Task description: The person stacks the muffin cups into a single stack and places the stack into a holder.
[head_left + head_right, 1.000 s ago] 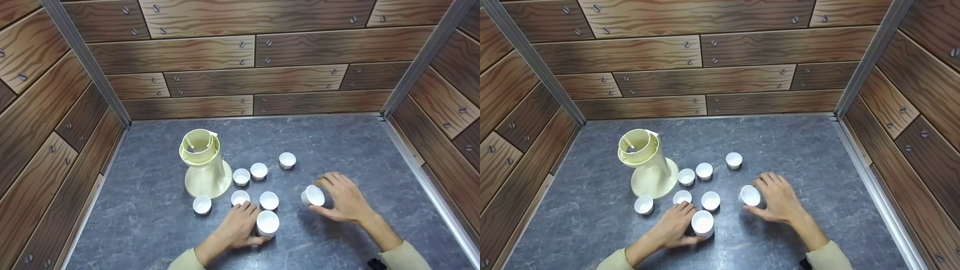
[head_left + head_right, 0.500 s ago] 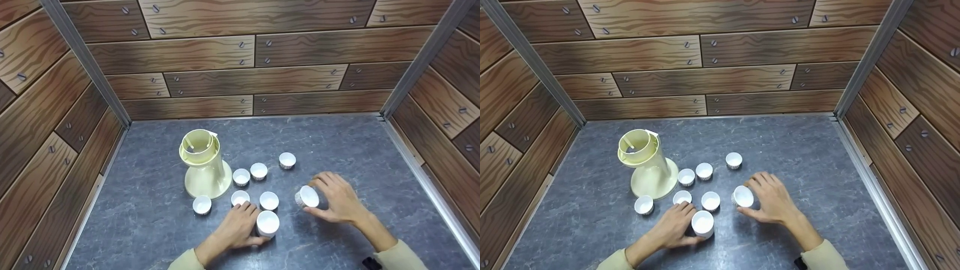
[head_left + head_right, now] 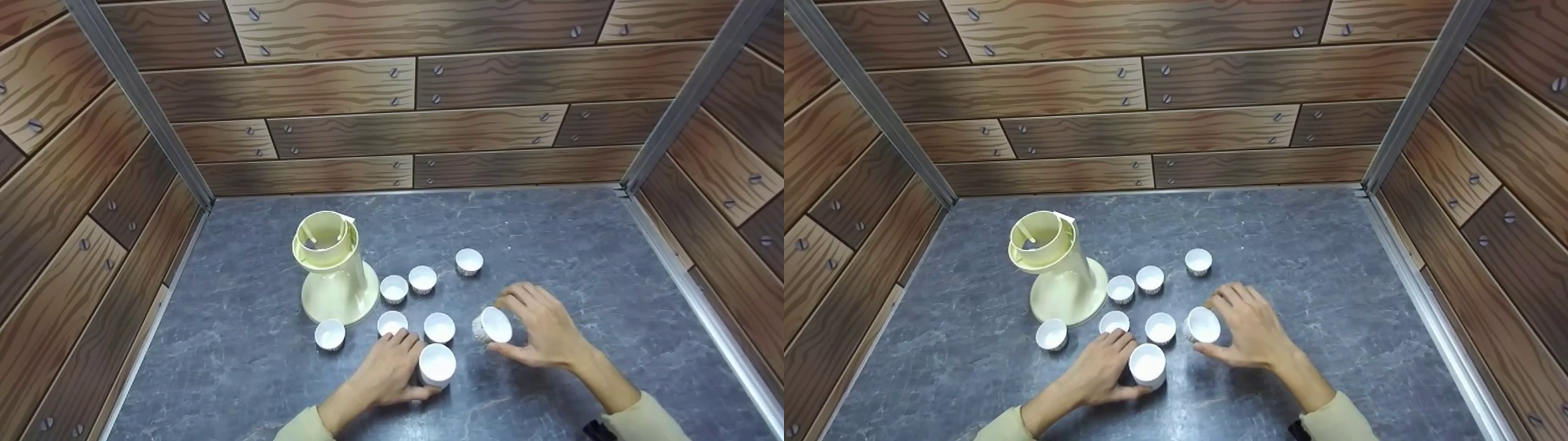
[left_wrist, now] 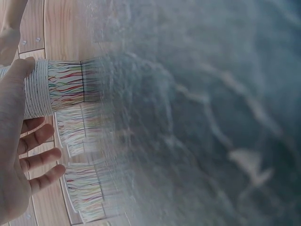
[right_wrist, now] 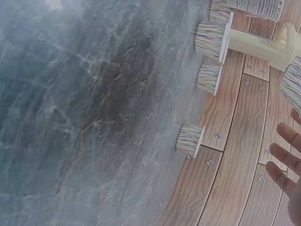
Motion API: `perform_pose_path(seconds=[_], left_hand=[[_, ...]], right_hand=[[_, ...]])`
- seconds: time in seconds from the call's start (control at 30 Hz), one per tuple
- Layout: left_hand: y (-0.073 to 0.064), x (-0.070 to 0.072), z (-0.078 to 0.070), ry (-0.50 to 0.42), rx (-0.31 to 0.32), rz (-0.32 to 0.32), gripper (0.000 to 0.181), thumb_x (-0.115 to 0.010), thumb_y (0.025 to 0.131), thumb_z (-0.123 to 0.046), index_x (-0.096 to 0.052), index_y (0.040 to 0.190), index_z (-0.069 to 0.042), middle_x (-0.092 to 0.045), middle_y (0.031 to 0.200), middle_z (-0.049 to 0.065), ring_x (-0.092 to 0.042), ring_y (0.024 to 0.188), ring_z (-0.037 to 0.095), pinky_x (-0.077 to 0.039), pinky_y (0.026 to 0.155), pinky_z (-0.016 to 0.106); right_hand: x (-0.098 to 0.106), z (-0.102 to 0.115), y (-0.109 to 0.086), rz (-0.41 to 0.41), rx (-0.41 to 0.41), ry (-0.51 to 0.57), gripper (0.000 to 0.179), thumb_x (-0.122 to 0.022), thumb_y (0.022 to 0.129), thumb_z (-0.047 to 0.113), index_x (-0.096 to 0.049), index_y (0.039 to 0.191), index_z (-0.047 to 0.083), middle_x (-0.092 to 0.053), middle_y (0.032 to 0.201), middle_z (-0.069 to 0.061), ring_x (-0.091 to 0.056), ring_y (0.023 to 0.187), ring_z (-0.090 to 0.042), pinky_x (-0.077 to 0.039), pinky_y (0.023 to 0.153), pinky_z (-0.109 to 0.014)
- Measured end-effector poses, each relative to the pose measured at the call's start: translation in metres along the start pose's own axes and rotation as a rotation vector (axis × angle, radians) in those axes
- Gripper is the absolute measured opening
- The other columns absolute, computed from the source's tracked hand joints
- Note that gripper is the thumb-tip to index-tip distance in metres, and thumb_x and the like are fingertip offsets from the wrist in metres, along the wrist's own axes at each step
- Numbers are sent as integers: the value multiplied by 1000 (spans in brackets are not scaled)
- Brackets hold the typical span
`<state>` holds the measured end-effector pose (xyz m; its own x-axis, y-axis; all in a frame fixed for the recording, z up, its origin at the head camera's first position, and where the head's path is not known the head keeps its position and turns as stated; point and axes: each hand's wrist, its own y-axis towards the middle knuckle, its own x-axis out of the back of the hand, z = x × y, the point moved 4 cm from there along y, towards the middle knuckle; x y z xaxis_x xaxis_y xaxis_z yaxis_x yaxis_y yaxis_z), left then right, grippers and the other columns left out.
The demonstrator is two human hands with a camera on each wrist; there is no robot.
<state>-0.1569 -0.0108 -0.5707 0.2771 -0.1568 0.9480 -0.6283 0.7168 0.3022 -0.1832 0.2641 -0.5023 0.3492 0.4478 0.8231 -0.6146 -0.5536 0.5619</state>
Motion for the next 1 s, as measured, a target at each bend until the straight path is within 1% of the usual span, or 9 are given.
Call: perform_pose_path(seconds=[0.27,0.5,0.73,1.0], left_hand=[[0,0,0,1,-3,0,71,-59,85,-83,-62,114,-18,-64,103,-3,-60,97,16,-53,80,32],[1,0,0,-5,-2,14,71,-60,85,-82,-63,116,-18,-65,105,-3,-61,99,16,-54,82,34],[1,1,1,-20,8,22,71,-62,84,-81,-63,116,-18,-66,106,-2,-62,101,17,-57,85,37],[0,1,0,1,-7,-9,69,-64,83,-81,-63,113,-19,-65,104,-4,-61,98,16,-53,79,32]], right_hand=[[3,3,4,-11,2,23,61,-85,71,61,-70,108,16,-70,112,-4,-64,105,-22,-55,85,-44],[2,11,8,-23,9,55,60,-82,74,66,-70,108,18,-69,111,-2,-64,105,-21,-56,89,-47],[-4,22,10,-37,29,84,59,-87,70,62,-70,108,19,-71,111,-3,-65,105,-21,-56,89,-48],[-6,32,13,-42,52,113,58,-82,75,66,-70,108,21,-69,112,1,-64,104,-18,-55,86,-45]])
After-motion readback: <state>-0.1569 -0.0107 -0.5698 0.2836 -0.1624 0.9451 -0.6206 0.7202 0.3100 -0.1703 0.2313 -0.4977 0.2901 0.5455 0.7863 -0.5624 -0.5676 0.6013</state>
